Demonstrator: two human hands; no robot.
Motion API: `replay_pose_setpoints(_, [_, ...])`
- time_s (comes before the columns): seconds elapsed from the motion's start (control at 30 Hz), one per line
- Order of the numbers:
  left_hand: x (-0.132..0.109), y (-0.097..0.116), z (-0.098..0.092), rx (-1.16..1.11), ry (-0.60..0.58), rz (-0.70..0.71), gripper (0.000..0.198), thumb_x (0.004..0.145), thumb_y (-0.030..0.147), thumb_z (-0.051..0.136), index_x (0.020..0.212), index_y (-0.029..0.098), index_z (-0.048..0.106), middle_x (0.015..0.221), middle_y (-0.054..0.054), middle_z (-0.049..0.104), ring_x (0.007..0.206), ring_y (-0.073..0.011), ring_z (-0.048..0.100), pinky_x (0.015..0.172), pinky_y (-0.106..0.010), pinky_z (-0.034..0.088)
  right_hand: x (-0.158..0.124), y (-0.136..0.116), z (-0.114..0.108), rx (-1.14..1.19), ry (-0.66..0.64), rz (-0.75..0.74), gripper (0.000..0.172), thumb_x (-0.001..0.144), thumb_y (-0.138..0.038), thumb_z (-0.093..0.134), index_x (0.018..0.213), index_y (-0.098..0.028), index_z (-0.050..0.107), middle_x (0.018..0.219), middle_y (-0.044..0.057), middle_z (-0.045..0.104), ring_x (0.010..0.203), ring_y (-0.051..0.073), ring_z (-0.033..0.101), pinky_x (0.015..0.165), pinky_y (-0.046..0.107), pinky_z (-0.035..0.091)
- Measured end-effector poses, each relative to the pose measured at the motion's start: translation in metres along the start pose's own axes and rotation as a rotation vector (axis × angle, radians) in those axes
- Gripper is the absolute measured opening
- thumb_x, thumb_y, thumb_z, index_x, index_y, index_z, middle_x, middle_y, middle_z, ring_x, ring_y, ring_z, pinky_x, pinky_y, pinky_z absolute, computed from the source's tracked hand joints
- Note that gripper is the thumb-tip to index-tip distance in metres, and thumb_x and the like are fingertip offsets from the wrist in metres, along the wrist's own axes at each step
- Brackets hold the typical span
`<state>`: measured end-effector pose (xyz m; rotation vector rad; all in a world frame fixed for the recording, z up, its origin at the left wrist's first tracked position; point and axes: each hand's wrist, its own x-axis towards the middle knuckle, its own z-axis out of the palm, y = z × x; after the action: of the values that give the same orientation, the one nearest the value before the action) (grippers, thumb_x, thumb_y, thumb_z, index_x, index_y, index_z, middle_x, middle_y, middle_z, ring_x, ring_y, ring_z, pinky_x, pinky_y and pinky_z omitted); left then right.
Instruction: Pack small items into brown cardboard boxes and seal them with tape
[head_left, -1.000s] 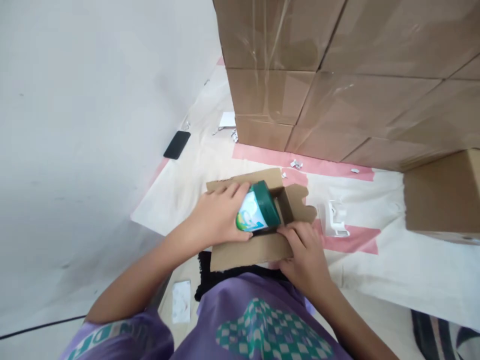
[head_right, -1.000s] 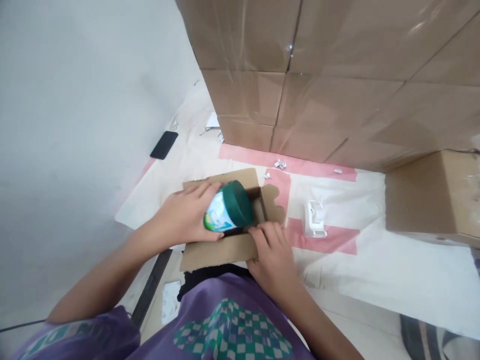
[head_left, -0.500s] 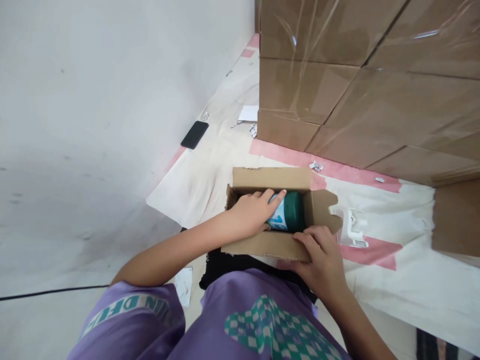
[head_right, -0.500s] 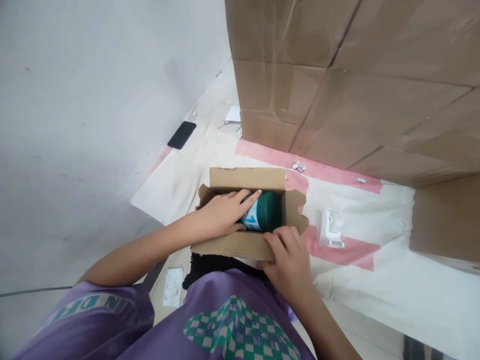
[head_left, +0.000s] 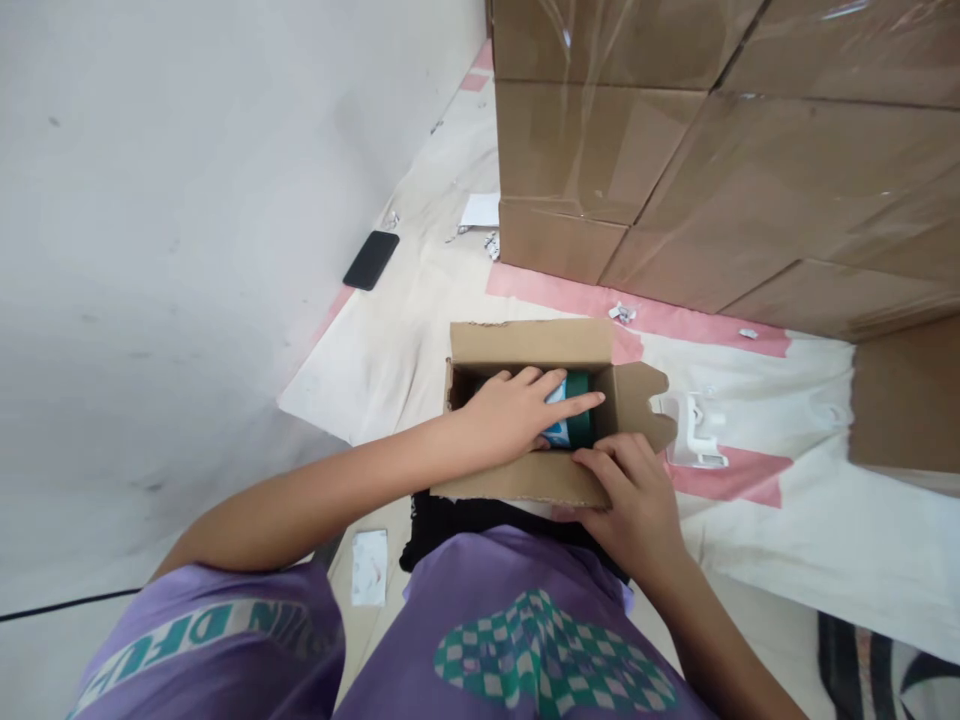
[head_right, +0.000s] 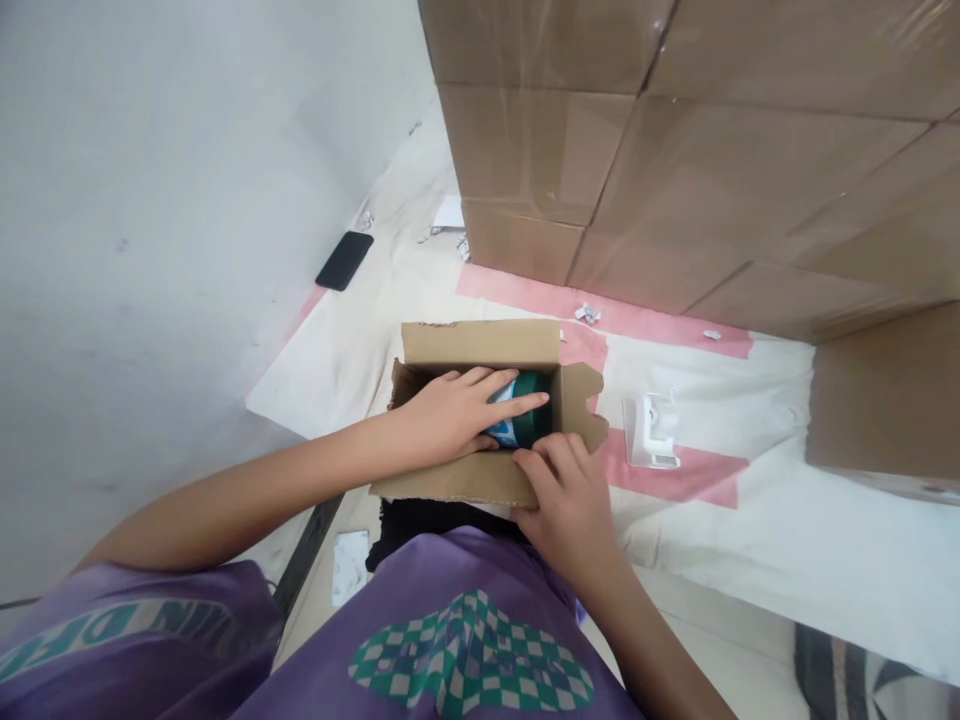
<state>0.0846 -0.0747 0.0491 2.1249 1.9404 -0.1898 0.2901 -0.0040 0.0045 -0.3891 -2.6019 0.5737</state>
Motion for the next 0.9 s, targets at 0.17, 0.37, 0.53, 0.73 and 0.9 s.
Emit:
replay_pose_setpoints(0.17, [0.019, 0.003, -0.003, -0.037, -0.111, -0.003, 0.068, 0.101, 0.034, 0.05, 0.16, 0.042, 0.018, 0.158, -0.014, 0.038, 0.132, -0.0341, 0.051, 0.089, -0.042, 0.053, 0.0, -0.002, 0.0, -0.028, -0.005, 0.026, 0.032, 0.073, -0.007, 0.064, 0.102, -0.02, 0.066, 0.092, 0.008, 0.056, 0.084, 0.025, 0.051, 0.071, 0.039, 0.045])
replay_pose_setpoints(0.37, [0.002, -0.003, -0.018, -0.115, -0.119, -0.098, 0.067, 0.099, 0.042, 0.052, 0.16, 0.034, 0.024, 0.145, -0.014, 0.055, 0.118, -0.0331, 0.063, 0.084, -0.041, 0.055, 0.001, -0.005, -0.003, -0.054, -0.034, 0.1, 0.037, 0.067, -0.004, 0.063, 0.101, -0.017, 0.065, 0.094, 0.01, 0.059, 0.086, 0.027, 0.057, 0.072, 0.041, 0.051])
replay_pose_setpoints(0.53, [-0.053, -0.012, -0.027, -0.339, -0.041, -0.563, 0.05, 0.104, 0.038, 0.034, 0.146, 0.013, 0.047, 0.113, -0.016, 0.073, 0.11, -0.032, 0.07, 0.09, -0.045, 0.056, 0.005, -0.011, -0.012, -0.17, -0.104, 0.208, 0.055, 0.068, -0.011, 0.065, 0.122, -0.014, 0.06, 0.129, 0.02, 0.061, 0.109, 0.035, 0.064, 0.08, 0.046, 0.058])
replay_pose_setpoints(0.73, [-0.081, -0.011, -0.005, -1.34, 0.074, -0.811, 0.073, 0.093, 0.066, 0.051, 0.155, 0.028, 0.039, 0.161, -0.008, 0.041, 0.145, -0.0294, 0.045, 0.116, -0.044, 0.042, 0.019, -0.011, -0.016, -0.224, -0.181, 0.231, 0.052, 0.077, -0.022, 0.065, 0.128, -0.013, 0.061, 0.138, 0.02, 0.063, 0.118, 0.037, 0.066, 0.091, 0.052, 0.059])
replay_pose_setpoints(0.9, [-0.063, -0.012, 0.015, -1.842, 0.16, -0.935, 0.086, 0.086, 0.054, 0.066, 0.156, 0.02, 0.032, 0.155, -0.016, 0.047, 0.136, -0.0314, 0.054, 0.117, -0.046, 0.041, 0.023, -0.014, -0.016, -0.191, -0.222, 0.268, 0.049, 0.075, -0.021, 0.066, 0.123, -0.01, 0.067, 0.139, 0.021, 0.062, 0.119, 0.038, 0.066, 0.096, 0.054, 0.058])
